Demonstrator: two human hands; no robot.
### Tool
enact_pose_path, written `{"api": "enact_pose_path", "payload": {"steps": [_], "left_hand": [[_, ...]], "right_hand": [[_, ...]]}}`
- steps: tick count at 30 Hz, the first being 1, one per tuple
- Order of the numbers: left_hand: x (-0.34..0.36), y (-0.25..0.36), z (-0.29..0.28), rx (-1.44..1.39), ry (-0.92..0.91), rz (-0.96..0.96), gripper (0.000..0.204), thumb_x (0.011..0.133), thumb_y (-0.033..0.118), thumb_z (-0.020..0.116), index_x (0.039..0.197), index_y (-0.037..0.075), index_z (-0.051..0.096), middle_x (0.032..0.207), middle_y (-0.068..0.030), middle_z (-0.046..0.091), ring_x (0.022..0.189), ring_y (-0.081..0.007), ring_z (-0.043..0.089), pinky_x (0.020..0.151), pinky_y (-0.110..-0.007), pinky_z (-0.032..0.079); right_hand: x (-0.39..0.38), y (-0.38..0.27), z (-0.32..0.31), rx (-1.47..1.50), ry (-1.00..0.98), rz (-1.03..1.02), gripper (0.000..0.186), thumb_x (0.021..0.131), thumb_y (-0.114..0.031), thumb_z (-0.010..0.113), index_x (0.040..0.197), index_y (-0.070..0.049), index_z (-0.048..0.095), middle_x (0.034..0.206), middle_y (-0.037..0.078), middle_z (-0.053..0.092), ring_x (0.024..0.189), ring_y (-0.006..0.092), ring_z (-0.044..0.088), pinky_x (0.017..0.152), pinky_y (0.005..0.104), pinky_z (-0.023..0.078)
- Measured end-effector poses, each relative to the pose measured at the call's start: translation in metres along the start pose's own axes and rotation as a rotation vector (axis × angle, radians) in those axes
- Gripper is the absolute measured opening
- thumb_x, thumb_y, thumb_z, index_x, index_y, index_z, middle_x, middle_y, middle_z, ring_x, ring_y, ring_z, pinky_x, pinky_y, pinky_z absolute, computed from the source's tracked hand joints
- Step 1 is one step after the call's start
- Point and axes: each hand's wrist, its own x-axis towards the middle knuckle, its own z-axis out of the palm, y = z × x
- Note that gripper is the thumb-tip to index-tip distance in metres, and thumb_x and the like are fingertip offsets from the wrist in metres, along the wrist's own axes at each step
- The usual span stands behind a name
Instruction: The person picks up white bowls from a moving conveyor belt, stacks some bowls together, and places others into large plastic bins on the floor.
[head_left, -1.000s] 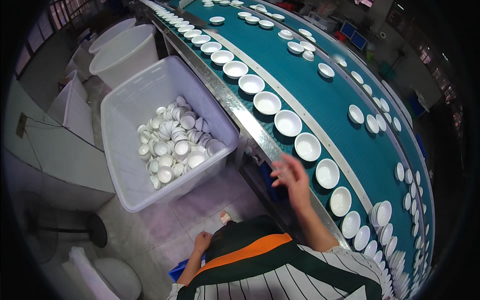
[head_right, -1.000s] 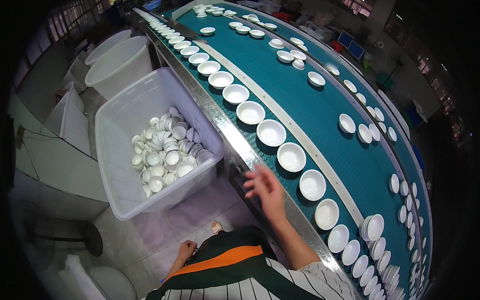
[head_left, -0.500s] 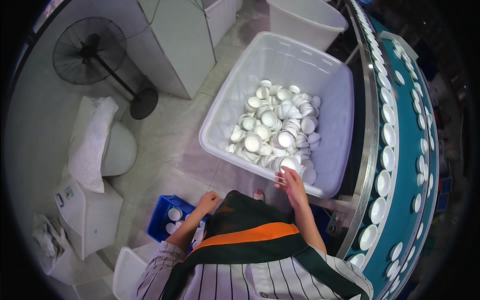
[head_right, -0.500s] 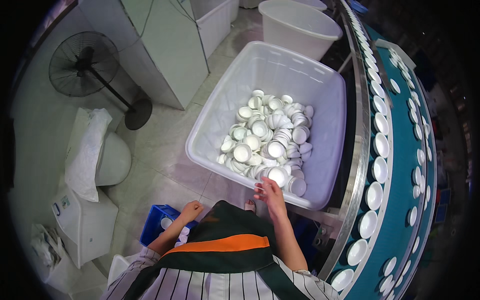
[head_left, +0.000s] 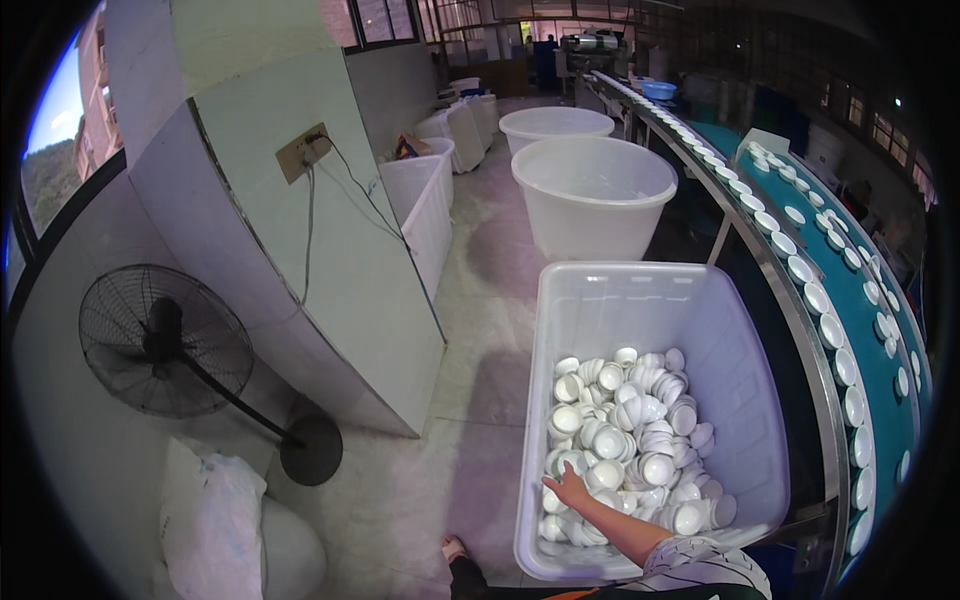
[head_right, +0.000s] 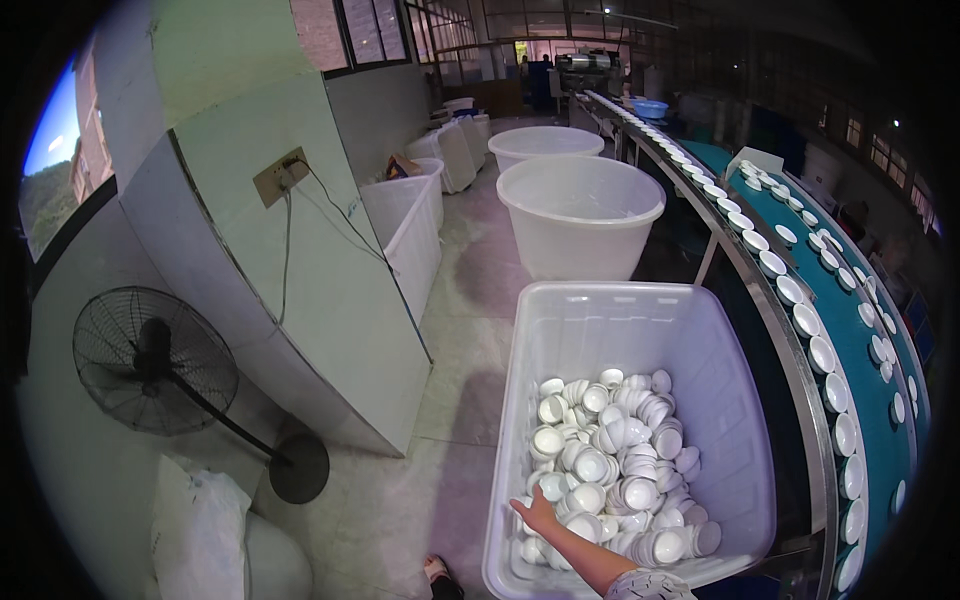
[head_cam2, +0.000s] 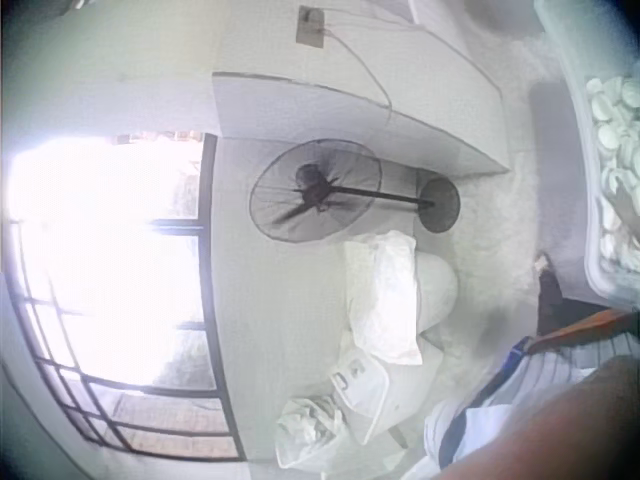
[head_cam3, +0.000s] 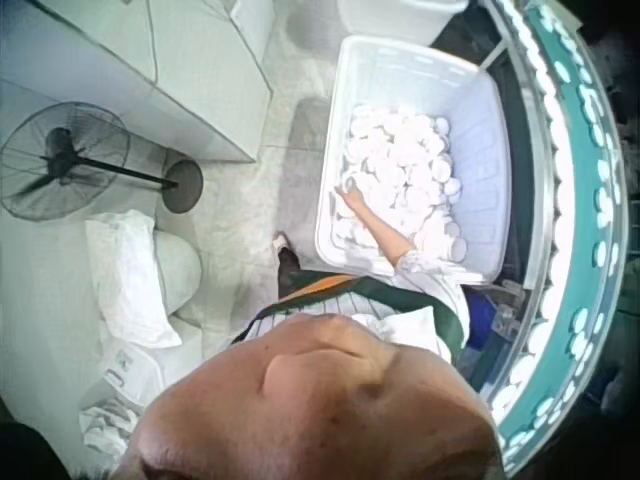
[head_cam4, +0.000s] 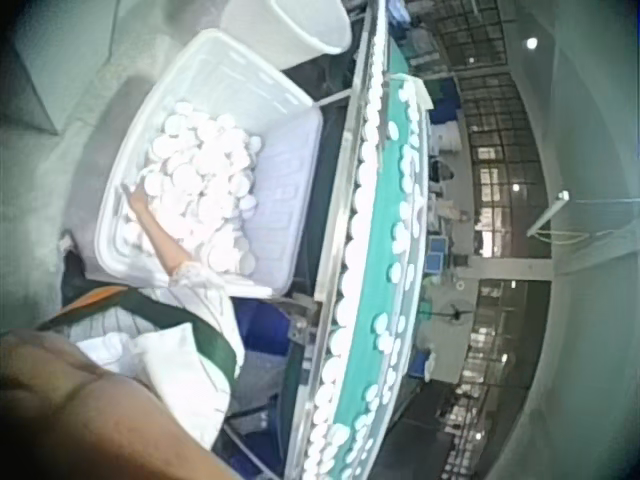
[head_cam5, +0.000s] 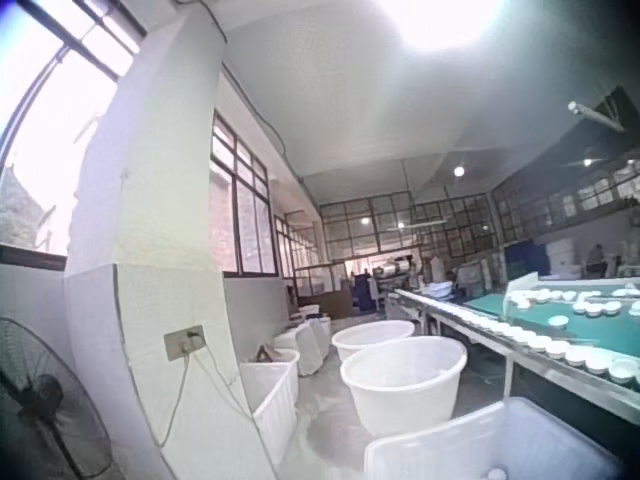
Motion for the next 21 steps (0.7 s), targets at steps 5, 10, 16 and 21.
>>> {"api": "enact_pose_path", "payload": {"steps": [5,10,16,21], "left_hand": [[0.041,0.036,-0.125,-0.015,-0.018,-0.001,0.047,0.088,0.042,0.045,0.098,-0.002,0.060,0.094,-0.0226,0.060,0.084,-0.0323,0.058,0.070,-0.042,0.046],[0.092,0.071,-0.192,0.034,-0.138,0.176,0.036,0.088,0.034,0.051,0.093,0.000,0.063,0.096,-0.0177,0.062,0.079,-0.0245,0.060,0.064,-0.039,0.048],[0.198,0.258,-0.201,-0.195,-0.392,0.088,0.036,0.085,0.029,0.052,0.112,0.005,0.052,0.090,-0.0080,0.062,0.077,-0.0206,0.060,0.065,-0.037,0.049],[0.302,0.400,-0.196,0.325,-0.206,0.799,0.036,0.086,0.030,0.052,0.112,0.005,0.052,0.089,-0.0098,0.061,0.079,-0.0227,0.059,0.072,-0.041,0.049]], "right_hand": [[0.047,-0.011,0.089,-0.026,0.332,0.224,0.082,0.072,-0.036,0.068,0.126,0.012,0.030,0.118,0.032,0.046,0.112,0.0403,0.047,0.094,0.0394,0.038],[0.034,-0.008,0.077,-0.116,0.359,0.226,0.066,0.072,-0.028,0.066,0.116,0.008,0.034,0.103,0.030,0.054,0.096,0.0415,0.055,0.082,0.0435,0.044],[0.035,-0.001,0.072,-0.156,0.243,0.398,0.070,0.069,-0.032,0.070,0.117,0.005,0.033,0.100,0.030,0.055,0.097,0.0431,0.055,0.082,0.0454,0.045],[0.054,-0.014,0.058,-0.223,0.020,0.587,0.061,0.071,-0.032,0.068,0.113,0.002,0.039,0.098,0.025,0.058,0.094,0.0388,0.057,0.080,0.0440,0.046]]}}
